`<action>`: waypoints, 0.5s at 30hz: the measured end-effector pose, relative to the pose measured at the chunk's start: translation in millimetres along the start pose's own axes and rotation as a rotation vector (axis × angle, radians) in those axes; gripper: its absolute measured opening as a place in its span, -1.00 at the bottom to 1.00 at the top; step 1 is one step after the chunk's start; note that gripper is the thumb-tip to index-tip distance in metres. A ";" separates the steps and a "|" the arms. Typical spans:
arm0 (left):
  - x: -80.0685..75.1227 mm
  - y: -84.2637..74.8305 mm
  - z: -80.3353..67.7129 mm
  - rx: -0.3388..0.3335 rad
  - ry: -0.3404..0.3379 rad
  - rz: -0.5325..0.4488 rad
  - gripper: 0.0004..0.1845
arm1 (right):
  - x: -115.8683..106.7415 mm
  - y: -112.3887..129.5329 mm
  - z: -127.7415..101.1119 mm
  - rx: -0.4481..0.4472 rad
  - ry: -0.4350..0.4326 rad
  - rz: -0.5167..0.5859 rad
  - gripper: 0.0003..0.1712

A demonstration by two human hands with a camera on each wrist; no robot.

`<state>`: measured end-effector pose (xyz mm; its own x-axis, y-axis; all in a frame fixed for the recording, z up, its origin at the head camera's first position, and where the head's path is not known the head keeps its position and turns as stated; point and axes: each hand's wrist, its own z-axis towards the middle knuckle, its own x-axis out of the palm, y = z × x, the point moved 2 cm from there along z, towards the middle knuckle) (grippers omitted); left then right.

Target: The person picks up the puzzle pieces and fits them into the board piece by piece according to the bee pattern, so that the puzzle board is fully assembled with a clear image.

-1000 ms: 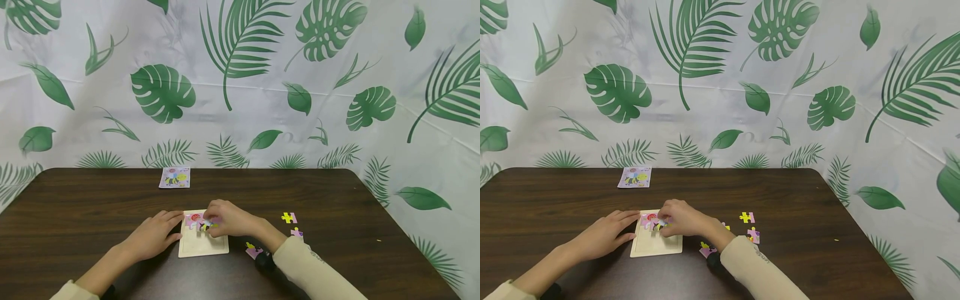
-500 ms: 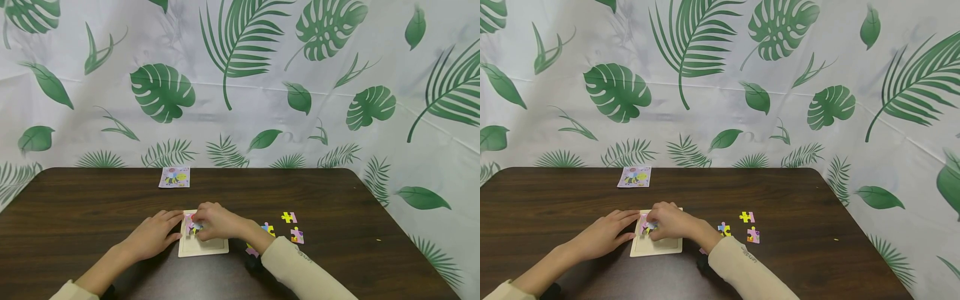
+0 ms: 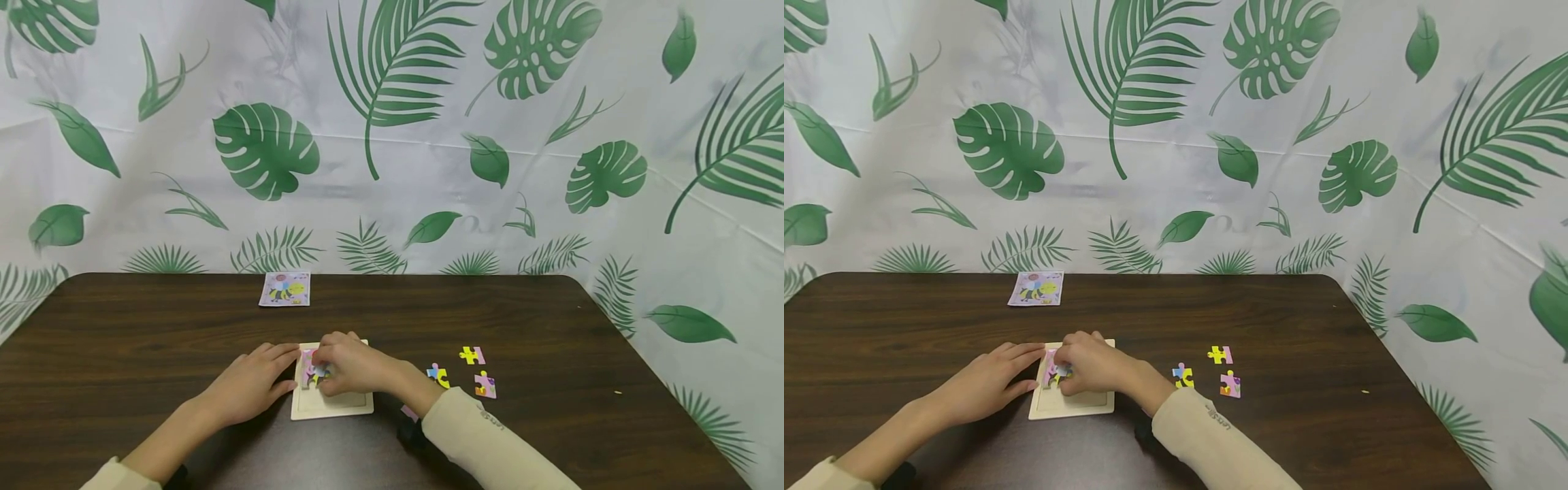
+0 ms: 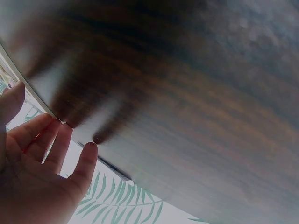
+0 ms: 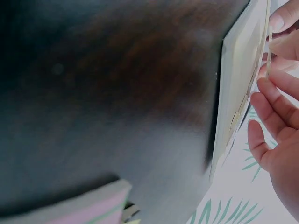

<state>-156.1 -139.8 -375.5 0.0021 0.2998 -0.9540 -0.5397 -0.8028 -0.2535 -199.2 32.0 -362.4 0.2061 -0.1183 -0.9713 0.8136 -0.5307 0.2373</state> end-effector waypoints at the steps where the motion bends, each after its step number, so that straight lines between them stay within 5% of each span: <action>1: 0.0 0.1 0.0 0.000 -0.001 -0.001 -0.53 | 0.0 0.3 0.0 0.002 0.002 -0.004 -0.65; 15: 0.9 0.5 -0.3 0.005 -0.003 -0.002 -0.52 | 2.4 -0.7 0.9 -0.008 0.012 -0.026 -0.69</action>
<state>-156.1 -140.1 -376.5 0.0010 0.3027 -0.9531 -0.5436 -0.7998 -0.2546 -199.7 31.3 -365.0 0.1915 -0.0948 -0.9769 0.8231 -0.5266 0.2125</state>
